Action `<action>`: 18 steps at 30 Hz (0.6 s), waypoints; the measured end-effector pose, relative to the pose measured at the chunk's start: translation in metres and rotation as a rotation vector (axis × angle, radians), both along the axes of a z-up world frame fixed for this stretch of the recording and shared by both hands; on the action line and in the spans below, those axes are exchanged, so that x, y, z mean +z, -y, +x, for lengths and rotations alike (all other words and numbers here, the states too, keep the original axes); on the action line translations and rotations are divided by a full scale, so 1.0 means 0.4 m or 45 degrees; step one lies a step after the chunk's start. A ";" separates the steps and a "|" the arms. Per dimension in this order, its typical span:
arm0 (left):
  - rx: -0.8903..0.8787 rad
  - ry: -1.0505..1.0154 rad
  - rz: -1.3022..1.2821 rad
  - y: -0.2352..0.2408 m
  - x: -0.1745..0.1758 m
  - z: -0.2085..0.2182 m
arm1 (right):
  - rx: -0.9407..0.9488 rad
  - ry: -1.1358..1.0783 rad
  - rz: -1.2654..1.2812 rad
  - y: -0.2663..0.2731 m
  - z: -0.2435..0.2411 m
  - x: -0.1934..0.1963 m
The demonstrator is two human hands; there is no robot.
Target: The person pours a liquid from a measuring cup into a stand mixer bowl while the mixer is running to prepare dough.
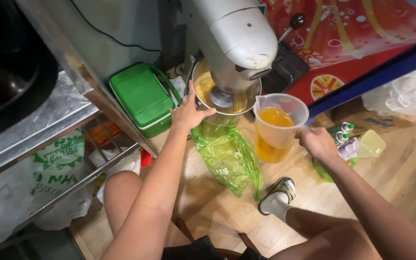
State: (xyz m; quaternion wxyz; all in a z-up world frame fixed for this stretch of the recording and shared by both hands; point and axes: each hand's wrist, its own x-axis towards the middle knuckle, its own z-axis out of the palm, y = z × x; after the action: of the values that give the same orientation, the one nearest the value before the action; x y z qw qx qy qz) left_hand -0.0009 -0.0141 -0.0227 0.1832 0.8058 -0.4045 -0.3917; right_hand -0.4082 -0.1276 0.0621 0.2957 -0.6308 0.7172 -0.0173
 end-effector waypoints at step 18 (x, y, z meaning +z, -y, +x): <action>-0.039 -0.003 0.033 -0.004 0.026 -0.007 | 0.138 -0.320 0.060 0.008 0.128 0.155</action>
State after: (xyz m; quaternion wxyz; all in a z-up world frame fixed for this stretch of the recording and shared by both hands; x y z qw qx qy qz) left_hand -0.0039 -0.0127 -0.0123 0.1672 0.8014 -0.4113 -0.4007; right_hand -0.3568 -0.1307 0.1240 0.2188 -0.6588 0.7135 0.0946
